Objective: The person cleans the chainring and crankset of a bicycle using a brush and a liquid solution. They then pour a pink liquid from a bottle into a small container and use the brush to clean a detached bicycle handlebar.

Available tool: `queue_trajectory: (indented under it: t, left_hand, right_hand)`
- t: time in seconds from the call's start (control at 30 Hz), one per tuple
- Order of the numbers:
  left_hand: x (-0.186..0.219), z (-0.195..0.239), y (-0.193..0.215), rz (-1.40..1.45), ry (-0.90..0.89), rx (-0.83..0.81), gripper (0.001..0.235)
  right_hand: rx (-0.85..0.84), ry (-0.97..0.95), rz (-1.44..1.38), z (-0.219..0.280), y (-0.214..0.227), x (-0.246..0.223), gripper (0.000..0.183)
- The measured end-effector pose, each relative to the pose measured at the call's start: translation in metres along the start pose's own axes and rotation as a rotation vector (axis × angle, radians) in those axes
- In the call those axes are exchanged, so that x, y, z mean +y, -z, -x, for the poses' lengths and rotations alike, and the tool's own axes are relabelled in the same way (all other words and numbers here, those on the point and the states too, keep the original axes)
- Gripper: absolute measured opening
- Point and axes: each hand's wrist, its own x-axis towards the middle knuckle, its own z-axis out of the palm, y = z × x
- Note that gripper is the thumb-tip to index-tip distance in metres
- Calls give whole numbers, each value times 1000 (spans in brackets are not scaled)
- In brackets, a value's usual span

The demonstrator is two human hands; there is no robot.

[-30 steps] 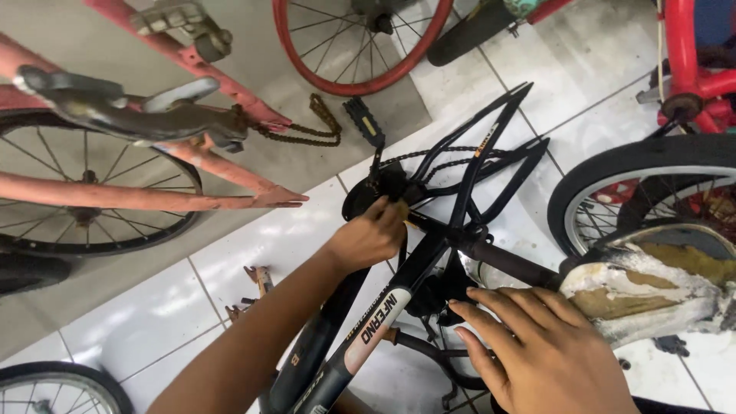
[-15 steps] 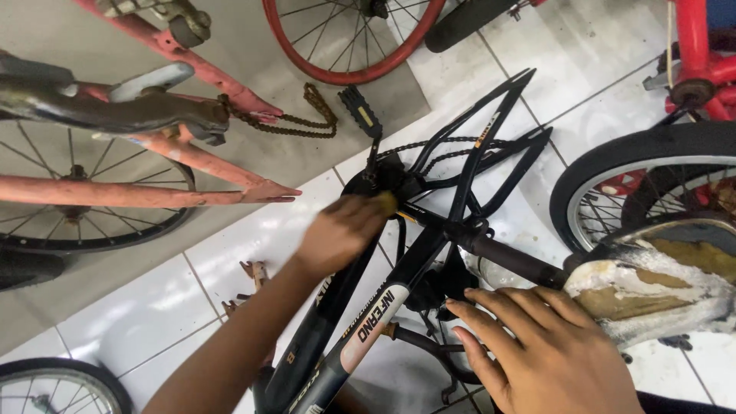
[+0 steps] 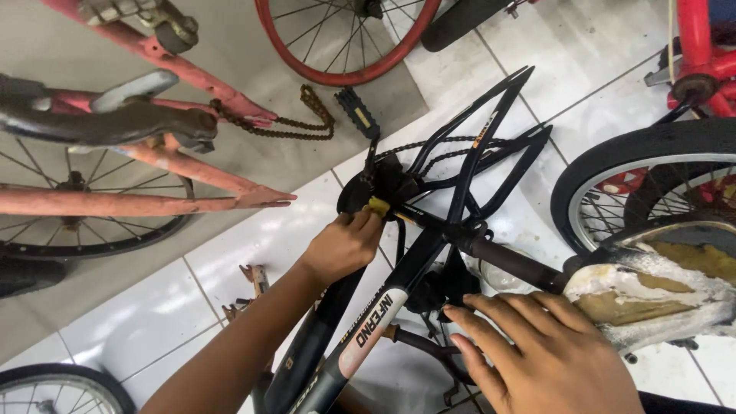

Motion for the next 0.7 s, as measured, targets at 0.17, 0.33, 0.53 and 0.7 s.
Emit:
queue_trajectory:
  t: [0.17,0.33,0.53,0.7]
  left_hand:
    - [0,54,-28,216,57,-144,28]
    - [-5,100,-65,324,207,-249,45]
    - [0,84,-24,683,683,48,12]
    - [9,62,3,924,670,127,15]
  right_hand:
    - [-61,-36,2,4,-3,0,31]
    - [-63,-31,56,1,-2,-7,30]
    - [-22,-5,159,3,-5,-17,28]
    - [-130,191,127,13,-29,-34,41]
